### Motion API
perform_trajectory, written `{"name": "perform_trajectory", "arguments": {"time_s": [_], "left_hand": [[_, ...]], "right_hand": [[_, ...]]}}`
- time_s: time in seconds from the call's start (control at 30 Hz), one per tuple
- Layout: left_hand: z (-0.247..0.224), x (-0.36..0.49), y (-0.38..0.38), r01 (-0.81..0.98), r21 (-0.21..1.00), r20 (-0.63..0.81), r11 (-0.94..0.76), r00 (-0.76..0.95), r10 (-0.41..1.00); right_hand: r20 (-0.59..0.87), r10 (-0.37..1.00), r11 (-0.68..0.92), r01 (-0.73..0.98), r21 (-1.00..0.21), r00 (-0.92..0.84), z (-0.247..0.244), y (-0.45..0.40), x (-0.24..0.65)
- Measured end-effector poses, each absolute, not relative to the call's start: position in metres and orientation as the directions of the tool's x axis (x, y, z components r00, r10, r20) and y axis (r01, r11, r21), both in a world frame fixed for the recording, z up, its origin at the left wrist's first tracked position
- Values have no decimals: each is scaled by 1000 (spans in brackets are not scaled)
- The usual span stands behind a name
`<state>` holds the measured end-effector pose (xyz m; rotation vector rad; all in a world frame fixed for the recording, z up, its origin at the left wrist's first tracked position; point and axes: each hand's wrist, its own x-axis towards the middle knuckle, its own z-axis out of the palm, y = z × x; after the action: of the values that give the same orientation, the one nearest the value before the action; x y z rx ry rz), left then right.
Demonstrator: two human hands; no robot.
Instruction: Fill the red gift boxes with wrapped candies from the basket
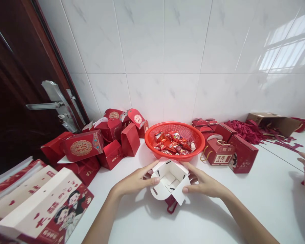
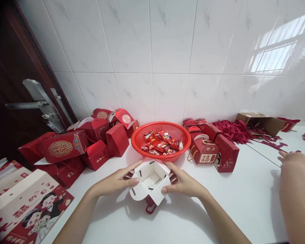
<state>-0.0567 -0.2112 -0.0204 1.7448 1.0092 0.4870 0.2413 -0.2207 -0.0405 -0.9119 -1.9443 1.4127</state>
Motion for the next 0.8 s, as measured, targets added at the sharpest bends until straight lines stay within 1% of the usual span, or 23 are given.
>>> {"name": "perform_trajectory", "arguments": {"time_s": [0.1, 0.17, 0.27, 0.37, 0.4, 0.47, 0.5, 0.53, 0.57, 0.63, 0.7, 0.8], "left_hand": [[-22, -54, -211, 375, 917, -115, -134, 573, 811], [-23, -53, -211, 364, 919, -87, -149, 556, 826], [-24, -52, -211, 409, 894, -55, -184, 508, 859], [-24, -50, -211, 499, 837, -27, -223, 445, 895], [-24, -50, -211, 523, 819, -7, -238, 424, 906], [-22, -48, -211, 544, 796, 46, -267, 385, 922], [-22, -47, -211, 541, 792, 80, -283, 367, 927], [-22, -46, -211, 532, 792, 117, -301, 351, 929], [-21, -45, -211, 519, 794, 156, -316, 329, 931], [-21, -43, -210, 494, 798, 237, -346, 271, 933], [-20, -42, -209, 482, 796, 300, -367, 212, 930], [-21, -41, -208, 484, 786, 354, -385, 158, 922]], "right_hand": [[71, 794, 283, 265, -922, -604, -32, -221, 250], [91, 825, 325, 337, -884, -558, -22, -222, 258], [175, 895, 358, 428, -830, -411, 0, -216, 271], [293, 909, 402, 443, -801, -295, 22, -196, 276], [320, 900, 428, 456, -780, -297, 28, -186, 275], [316, 873, 478, 525, -704, -370, 33, -161, 270], [277, 863, 492, 580, -649, -423, 32, -146, 267], [203, 859, 490, 637, -595, -471, 31, -132, 263], [88, 861, 465, 704, -536, -501, 28, -119, 259], [-186, 845, 398, 821, -409, -502, 21, -94, 252], [-299, 836, 357, 870, -341, -461, 16, -73, 247], [-360, 851, 291, 914, -282, -382, 13, -49, 240]]}}
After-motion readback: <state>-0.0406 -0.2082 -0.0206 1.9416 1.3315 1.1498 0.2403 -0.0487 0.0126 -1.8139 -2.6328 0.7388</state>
